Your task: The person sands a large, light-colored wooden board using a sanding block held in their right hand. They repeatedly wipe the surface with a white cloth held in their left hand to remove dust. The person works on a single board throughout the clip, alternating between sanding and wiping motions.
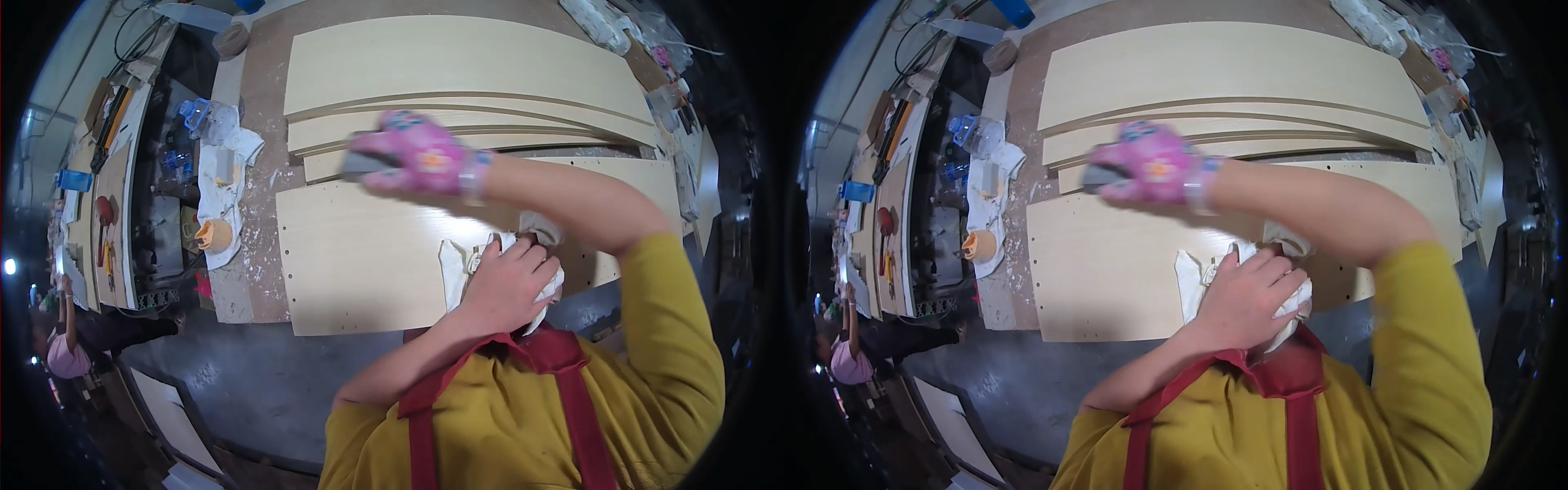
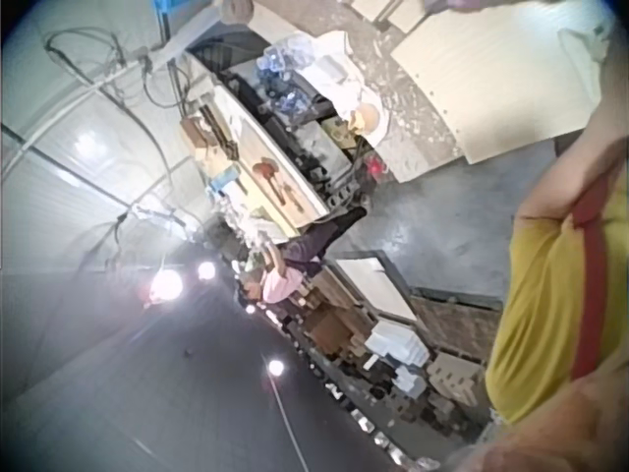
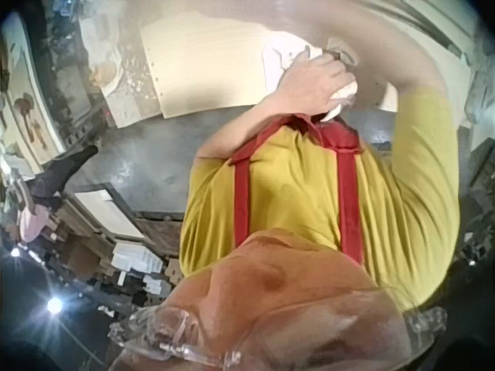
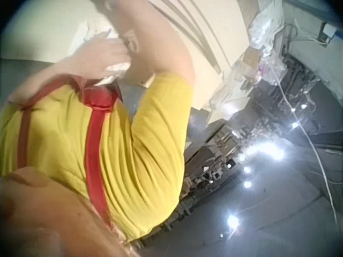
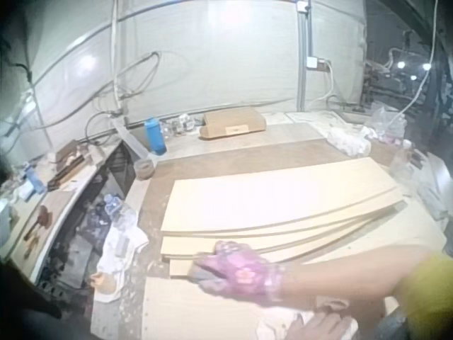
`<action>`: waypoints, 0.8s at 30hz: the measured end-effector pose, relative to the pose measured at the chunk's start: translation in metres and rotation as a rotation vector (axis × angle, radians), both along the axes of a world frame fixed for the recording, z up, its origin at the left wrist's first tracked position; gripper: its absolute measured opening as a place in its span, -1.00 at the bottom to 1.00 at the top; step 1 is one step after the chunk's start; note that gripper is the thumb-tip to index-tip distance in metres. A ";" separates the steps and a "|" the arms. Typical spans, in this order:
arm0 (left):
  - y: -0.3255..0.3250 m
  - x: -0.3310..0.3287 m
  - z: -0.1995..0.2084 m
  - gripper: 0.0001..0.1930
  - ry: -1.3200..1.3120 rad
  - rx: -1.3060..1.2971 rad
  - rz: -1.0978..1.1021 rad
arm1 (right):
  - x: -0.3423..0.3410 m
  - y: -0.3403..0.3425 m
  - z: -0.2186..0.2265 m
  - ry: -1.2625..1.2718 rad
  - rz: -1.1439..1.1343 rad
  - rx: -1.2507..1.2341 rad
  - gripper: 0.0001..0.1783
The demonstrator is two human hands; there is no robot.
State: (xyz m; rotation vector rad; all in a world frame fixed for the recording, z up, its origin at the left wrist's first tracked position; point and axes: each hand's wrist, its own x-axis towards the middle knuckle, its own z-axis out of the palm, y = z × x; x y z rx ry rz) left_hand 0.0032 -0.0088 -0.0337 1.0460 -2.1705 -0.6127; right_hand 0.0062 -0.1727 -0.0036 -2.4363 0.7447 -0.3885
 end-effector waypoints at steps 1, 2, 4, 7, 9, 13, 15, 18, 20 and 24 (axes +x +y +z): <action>0.001 -0.002 0.001 -0.66 -0.021 0.037 -0.032 | 0.024 -0.007 -0.018 -0.045 0.009 -0.021 -0.41; 0.001 -0.001 -0.004 -0.65 0.004 -0.043 0.014 | 0.033 -0.008 -0.018 -0.032 0.023 -0.015 -0.39; 0.001 0.002 -0.002 -0.65 0.014 0.010 0.017 | 0.036 -0.004 -0.013 -0.003 0.054 -0.024 -0.36; 0.002 0.002 -0.005 -0.64 0.037 -0.003 0.030 | -0.015 0.020 0.001 0.054 0.054 -0.117 -0.31; 0.004 0.001 -0.009 -0.63 0.040 -0.007 0.021 | 0.004 0.023 -0.005 0.057 0.021 -0.172 -0.30; 0.003 0.001 -0.002 -0.63 0.069 0.016 -0.008 | 0.098 -0.017 -0.019 -0.018 0.051 0.201 -0.26; 0.004 0.005 0.001 -0.63 -0.014 0.090 -0.061 | 0.084 -0.030 -0.011 0.006 0.054 0.032 -0.25; 0.011 0.022 0.000 -0.62 -0.054 0.120 -0.020 | 0.023 -0.035 0.019 -0.083 -0.006 -0.029 -0.32; 0.016 0.043 0.009 -0.61 -0.087 0.032 0.112 | -0.041 -0.035 0.043 0.017 -0.039 -0.022 -0.25; 0.014 0.056 0.002 -0.62 -0.066 0.025 0.112 | -0.062 0.008 0.015 0.213 0.077 -0.081 -0.31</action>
